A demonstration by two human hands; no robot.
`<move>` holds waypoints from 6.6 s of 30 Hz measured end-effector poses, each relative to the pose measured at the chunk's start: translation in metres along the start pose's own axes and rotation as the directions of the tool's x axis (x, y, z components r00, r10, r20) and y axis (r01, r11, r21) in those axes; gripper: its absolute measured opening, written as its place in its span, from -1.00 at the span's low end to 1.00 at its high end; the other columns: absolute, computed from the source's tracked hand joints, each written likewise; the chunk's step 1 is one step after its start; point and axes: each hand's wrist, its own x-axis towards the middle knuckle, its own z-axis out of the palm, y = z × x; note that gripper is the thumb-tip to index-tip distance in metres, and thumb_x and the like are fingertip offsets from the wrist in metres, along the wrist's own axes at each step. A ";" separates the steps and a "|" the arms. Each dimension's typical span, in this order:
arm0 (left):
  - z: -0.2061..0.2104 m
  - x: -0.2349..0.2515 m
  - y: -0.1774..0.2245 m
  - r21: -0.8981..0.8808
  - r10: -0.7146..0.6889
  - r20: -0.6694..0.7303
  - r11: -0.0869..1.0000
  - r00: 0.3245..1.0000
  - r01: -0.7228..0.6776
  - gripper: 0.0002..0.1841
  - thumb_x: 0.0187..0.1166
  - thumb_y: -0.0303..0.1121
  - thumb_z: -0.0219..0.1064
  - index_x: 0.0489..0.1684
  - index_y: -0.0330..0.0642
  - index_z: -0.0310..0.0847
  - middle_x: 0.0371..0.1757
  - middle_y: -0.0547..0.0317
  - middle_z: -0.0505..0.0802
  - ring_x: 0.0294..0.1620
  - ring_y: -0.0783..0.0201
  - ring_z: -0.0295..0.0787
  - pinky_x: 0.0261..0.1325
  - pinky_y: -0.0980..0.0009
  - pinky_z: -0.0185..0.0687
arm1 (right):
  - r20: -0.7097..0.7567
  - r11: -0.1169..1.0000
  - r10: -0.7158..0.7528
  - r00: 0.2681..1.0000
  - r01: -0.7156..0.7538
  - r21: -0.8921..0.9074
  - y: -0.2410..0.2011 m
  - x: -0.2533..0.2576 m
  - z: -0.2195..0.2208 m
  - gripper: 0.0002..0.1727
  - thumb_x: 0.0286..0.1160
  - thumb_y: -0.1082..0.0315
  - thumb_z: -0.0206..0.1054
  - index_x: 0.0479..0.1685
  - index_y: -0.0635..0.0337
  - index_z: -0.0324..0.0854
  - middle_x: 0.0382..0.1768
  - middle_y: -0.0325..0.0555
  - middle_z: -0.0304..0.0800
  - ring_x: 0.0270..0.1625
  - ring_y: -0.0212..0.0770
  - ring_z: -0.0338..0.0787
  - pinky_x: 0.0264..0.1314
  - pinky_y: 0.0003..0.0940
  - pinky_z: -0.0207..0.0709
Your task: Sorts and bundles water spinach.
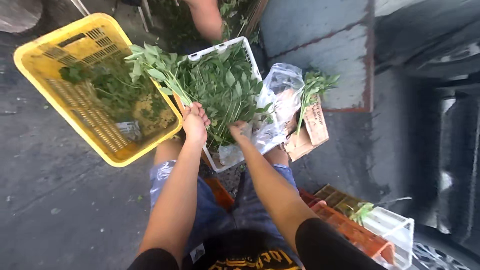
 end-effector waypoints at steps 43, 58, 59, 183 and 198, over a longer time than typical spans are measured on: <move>0.007 -0.069 -0.060 0.098 0.079 0.311 0.989 0.947 -0.115 -0.81 0.90 -0.32 -0.04 0.17 -0.08 0.47 -0.17 0.16 0.70 -0.35 0.29 0.61 -0.26 0.37 0.61 | -0.138 0.201 -0.039 0.990 0.143 0.969 0.019 -0.142 -0.017 -0.39 0.88 -0.12 -0.17 0.39 0.22 0.48 -0.04 -0.03 0.73 -0.13 -0.17 0.73 -0.07 -0.18 0.64; 0.010 -0.060 -0.045 0.005 0.098 0.305 0.994 0.947 -0.105 -0.81 0.92 -0.34 -0.13 0.12 -0.13 0.39 -0.43 0.19 0.60 -0.44 0.26 0.60 -0.25 0.30 0.66 | -0.386 0.573 -0.341 0.857 0.515 0.637 -0.053 -0.116 -0.029 -0.44 0.72 0.03 0.13 0.47 0.31 0.44 0.02 0.11 0.71 -0.02 -0.11 0.76 0.11 -0.13 0.70; 0.010 -0.059 -0.044 0.047 0.106 0.299 0.991 0.948 -0.125 -0.81 0.92 -0.35 -0.13 0.12 -0.15 0.39 -0.44 0.18 0.59 -0.48 0.27 0.58 -0.33 0.33 0.63 | -0.390 0.621 -0.375 0.841 0.540 0.567 -0.060 -0.113 -0.043 -0.44 0.67 0.08 0.22 0.51 0.26 0.44 0.13 0.15 0.68 0.07 -0.04 0.74 0.19 -0.05 0.67; -0.024 -0.132 -0.040 0.099 -0.144 0.505 0.989 0.851 0.108 -0.62 0.95 -0.21 -0.29 0.10 -0.17 0.46 -0.56 0.27 0.50 -0.72 0.38 0.38 -0.67 0.50 0.42 | -0.461 0.954 -0.140 0.876 0.244 0.174 0.083 -0.113 -0.189 -0.61 0.67 0.24 0.27 0.38 0.20 0.64 0.13 0.24 0.81 0.10 0.17 0.83 0.19 0.20 0.67; -0.004 -0.147 -0.090 0.048 0.001 0.402 0.999 0.916 -0.022 -0.72 0.94 -0.18 -0.22 0.12 0.00 0.41 -0.33 0.18 0.75 -0.22 0.17 0.77 0.01 0.11 0.75 | -0.342 0.111 -0.007 0.940 0.341 0.934 0.009 -0.171 -0.038 -0.28 0.80 -0.30 -0.32 0.40 0.07 0.44 -0.11 -0.16 0.66 -0.30 -0.28 0.71 -0.26 -0.28 0.70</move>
